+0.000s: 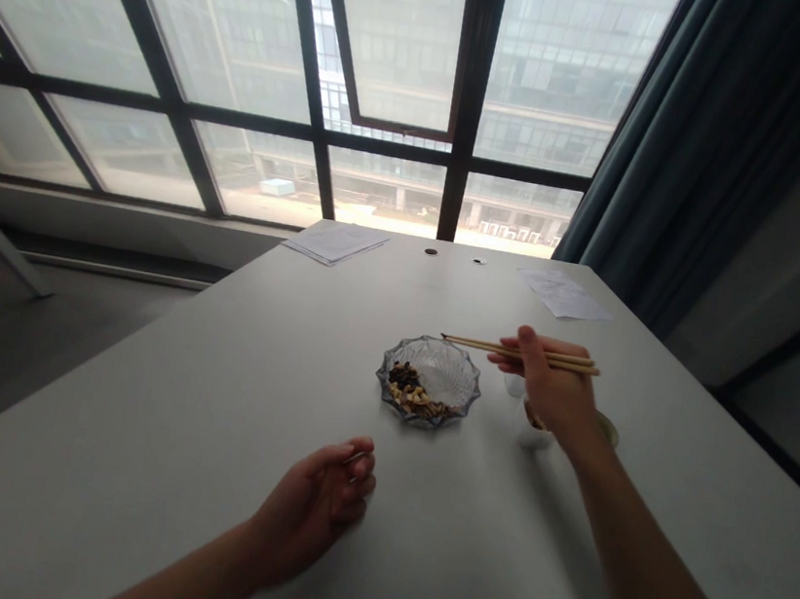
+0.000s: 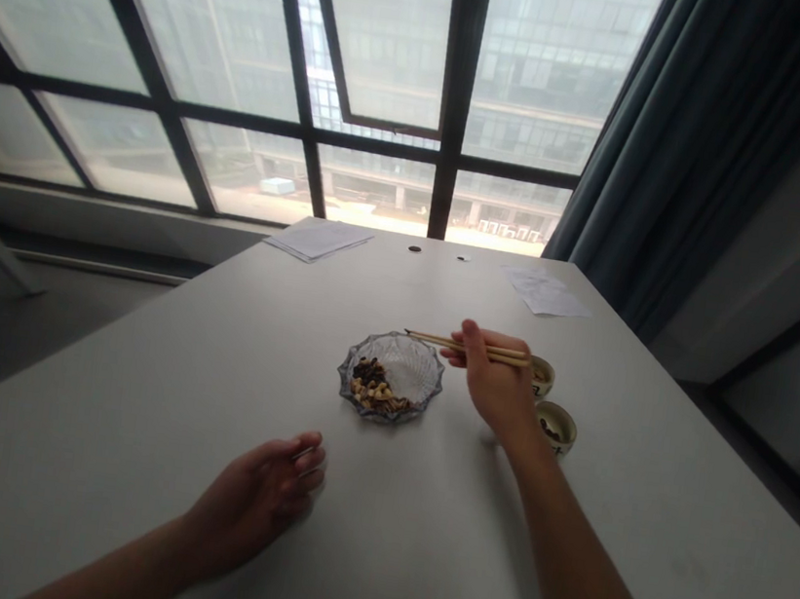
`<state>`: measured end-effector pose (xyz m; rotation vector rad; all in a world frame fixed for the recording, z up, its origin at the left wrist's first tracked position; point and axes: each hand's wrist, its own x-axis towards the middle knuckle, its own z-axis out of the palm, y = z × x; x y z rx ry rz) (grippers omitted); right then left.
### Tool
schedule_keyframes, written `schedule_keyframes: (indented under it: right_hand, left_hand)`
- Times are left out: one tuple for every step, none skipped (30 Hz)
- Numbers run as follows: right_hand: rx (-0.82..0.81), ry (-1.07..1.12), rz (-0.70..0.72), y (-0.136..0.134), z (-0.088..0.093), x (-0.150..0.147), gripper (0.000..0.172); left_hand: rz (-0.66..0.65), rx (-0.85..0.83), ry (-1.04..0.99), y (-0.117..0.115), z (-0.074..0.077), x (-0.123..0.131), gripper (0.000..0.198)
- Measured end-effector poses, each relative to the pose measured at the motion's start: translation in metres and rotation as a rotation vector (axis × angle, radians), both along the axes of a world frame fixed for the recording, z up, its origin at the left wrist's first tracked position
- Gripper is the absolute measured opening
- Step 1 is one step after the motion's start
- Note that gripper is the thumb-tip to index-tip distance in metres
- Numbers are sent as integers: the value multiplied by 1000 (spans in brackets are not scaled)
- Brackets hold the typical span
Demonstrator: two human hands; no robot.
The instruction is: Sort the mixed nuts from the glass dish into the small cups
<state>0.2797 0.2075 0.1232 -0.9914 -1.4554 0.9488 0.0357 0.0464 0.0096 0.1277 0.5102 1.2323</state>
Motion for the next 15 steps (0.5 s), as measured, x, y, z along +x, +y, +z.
schedule_keyframes:
  right_hand:
    - [17,13,-48,0,8,9,52]
    - [38,24,-93,2,14,20,52]
    - [58,30,-140,4,19,30,53]
    - [78,33,-186,6,23,41,53]
    - [93,33,-226,10,26,52,53]
    - [102,34,-265,13,27,62,53]
    - [102,37,-301,16,27,72,52]
    - [91,39,-326,19,27,80,50]
    - [75,40,-341,22,27,87,48]
    - [54,37,-341,23,27,93,45]
    - [32,33,-335,24,27,97,42]
    - [13,29,-326,24,29,101,40]
    - [-1,24,-325,23,31,105,37]
    - [-14,15,-336,22,34,109,36]
    - [-32,-6,-348,20,37,114,35]
  left_hand:
    - [-1,0,1,0,0,0,6]
    - [-1,-1,4,0,1,0,6]
    - [1,-2,8,0,1,0,6]
    - [3,-4,14,0,2,0,6]
    - [6,-7,20,0,2,0,6]
    - [10,-12,26,0,3,0,6]
    - [14,-17,31,0,4,1,7]
    - [17,-22,35,0,5,1,7]
    - [21,-25,39,0,5,1,8]
    - [23,-26,41,0,6,1,8]
    - [24,-25,42,0,6,1,8]
    - [24,-23,41,-1,6,1,9]
    - [25,-19,38,-1,6,1,8]
    - [25,-16,34,-1,6,0,8]
    - [24,-13,28,-1,5,0,8]
